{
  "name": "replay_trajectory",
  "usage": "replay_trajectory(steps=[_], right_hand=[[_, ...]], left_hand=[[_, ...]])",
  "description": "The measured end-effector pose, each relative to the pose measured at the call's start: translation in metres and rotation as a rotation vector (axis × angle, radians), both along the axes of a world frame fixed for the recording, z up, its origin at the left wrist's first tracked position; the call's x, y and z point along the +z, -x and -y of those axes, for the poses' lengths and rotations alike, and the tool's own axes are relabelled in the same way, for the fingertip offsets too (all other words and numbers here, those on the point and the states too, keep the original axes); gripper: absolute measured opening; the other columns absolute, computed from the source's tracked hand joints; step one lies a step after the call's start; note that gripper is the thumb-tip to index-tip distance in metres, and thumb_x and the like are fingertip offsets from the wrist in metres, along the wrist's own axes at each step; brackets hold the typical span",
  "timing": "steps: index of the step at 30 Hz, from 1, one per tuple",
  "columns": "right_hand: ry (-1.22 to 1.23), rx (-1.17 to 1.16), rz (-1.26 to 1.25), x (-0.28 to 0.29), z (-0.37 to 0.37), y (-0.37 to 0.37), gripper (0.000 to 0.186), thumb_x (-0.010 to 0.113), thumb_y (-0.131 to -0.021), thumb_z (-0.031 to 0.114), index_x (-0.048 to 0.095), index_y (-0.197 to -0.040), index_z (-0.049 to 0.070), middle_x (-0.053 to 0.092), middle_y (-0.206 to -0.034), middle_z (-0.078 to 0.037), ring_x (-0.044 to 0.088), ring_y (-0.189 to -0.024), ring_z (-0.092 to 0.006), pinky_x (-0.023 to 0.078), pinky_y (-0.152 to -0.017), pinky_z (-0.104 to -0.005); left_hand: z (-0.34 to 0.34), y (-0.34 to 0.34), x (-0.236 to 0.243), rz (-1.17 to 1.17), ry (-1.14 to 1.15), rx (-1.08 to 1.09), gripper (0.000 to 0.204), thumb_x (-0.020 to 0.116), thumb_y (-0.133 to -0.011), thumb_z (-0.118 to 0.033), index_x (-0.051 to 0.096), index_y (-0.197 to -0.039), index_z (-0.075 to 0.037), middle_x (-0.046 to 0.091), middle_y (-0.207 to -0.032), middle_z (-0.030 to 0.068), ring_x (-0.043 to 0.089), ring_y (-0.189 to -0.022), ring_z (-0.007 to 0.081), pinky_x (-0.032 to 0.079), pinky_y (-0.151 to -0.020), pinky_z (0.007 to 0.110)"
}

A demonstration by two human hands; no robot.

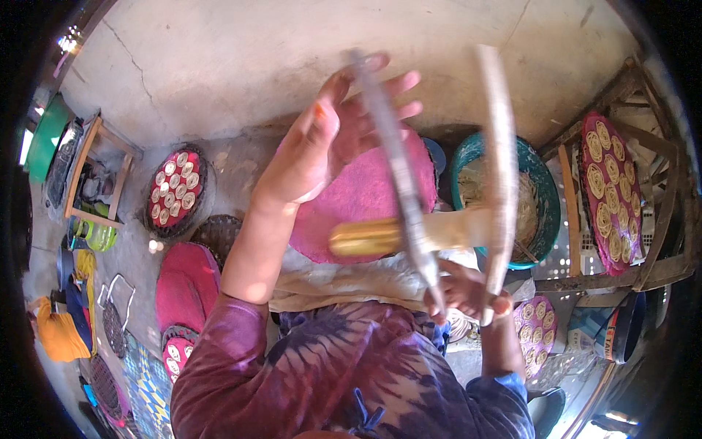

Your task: The person sits on the floor and uses a wooden extruder to press dough into spiral noodles onto a pink tray. They repeatedly scoop dough from a green bowl, load it into the extruder, and squeeze out noodles, then scrape the tool clean and continue the cycle.

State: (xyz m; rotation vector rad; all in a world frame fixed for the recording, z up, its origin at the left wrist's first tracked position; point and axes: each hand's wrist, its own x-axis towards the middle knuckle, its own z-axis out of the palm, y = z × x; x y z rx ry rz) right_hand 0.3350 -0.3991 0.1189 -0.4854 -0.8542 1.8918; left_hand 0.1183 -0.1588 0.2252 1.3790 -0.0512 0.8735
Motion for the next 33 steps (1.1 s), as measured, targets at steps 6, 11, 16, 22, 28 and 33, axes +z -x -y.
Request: replay_trajectory(steps=[6, 11, 16, 22, 28, 33], right_hand=[[0.185, 0.59, -0.044, 0.023, -0.082, 0.017, 0.151, 0.058, -0.046, 0.098, 0.02, -0.148, -0.007, 0.06, -0.114, -0.029, 0.065, -0.102, -0.0305, 0.054, -0.086, -0.038], [0.171, 0.438, 0.395, 0.068, -0.156, 0.035, 0.126, 0.05, -0.07, 0.09, 0.031, -0.141, -0.012, 0.063, -0.109, -0.03, 0.069, -0.095, -0.033, 0.056, -0.084, -0.0399], [0.202, 0.341, 0.904, 0.088, -0.209, 0.076, 0.103, 0.044, -0.083, 0.082, 0.05, -0.13, -0.009, 0.066, -0.101, -0.024, 0.071, -0.083, -0.0277, 0.058, -0.073, -0.0329], [0.042, 0.356, 1.141, 0.101, -0.235, 0.095, 0.081, 0.047, -0.09, 0.072, 0.056, -0.132, 0.002, 0.065, -0.09, -0.011, 0.067, -0.074, -0.0187, 0.055, -0.061, -0.0296], [-0.089, 0.434, 1.006, 0.114, -0.226, 0.103, 0.068, 0.049, -0.094, 0.061, 0.056, -0.13, 0.003, 0.066, -0.083, -0.01, 0.066, -0.07, -0.0167, 0.054, -0.06, -0.0287], [0.094, 0.339, 1.224, 0.135, -0.221, 0.095, 0.069, 0.051, -0.093, 0.062, 0.064, -0.116, -0.002, 0.067, -0.08, -0.011, 0.066, -0.064, -0.0168, 0.053, -0.055, -0.0282]], left_hand=[[-0.021, 0.03, 0.038, 0.275, 0.44, -0.194, 0.106, 0.033, -0.085, -0.083, 0.03, -0.147, 0.003, 0.04, -0.146, 0.0298, 0.048, -0.129, 0.0448, 0.033, -0.112, 0.055], [-0.105, 0.078, -0.007, 0.341, 0.459, -0.141, 0.093, 0.034, -0.089, -0.075, 0.045, -0.135, 0.005, 0.053, -0.134, 0.0236, 0.053, -0.124, 0.0367, 0.035, -0.11, 0.051], [-0.141, 0.106, -0.104, 0.796, 0.592, -0.245, 0.074, 0.031, -0.091, -0.072, 0.055, -0.117, -0.006, 0.059, -0.107, 0.0108, 0.055, -0.107, 0.0306, 0.043, -0.1, 0.047], [-0.148, 0.123, -0.133, 0.939, 0.57, -0.033, 0.044, 0.049, -0.089, -0.053, 0.054, -0.109, -0.014, 0.058, -0.101, 0.0026, 0.054, -0.099, 0.0261, 0.046, -0.09, 0.042], [-0.133, 0.149, -0.099, 0.886, 0.496, -0.017, 0.038, 0.049, -0.091, -0.049, 0.053, -0.107, -0.015, 0.057, -0.098, 0.0018, 0.054, -0.099, 0.0249, 0.046, -0.09, 0.044], [-0.129, 0.122, -0.098, 0.995, 0.609, 0.012, 0.037, 0.045, -0.092, -0.046, 0.051, -0.106, -0.012, 0.057, -0.097, 0.0038, 0.054, -0.096, 0.0266, 0.046, -0.089, 0.04]])
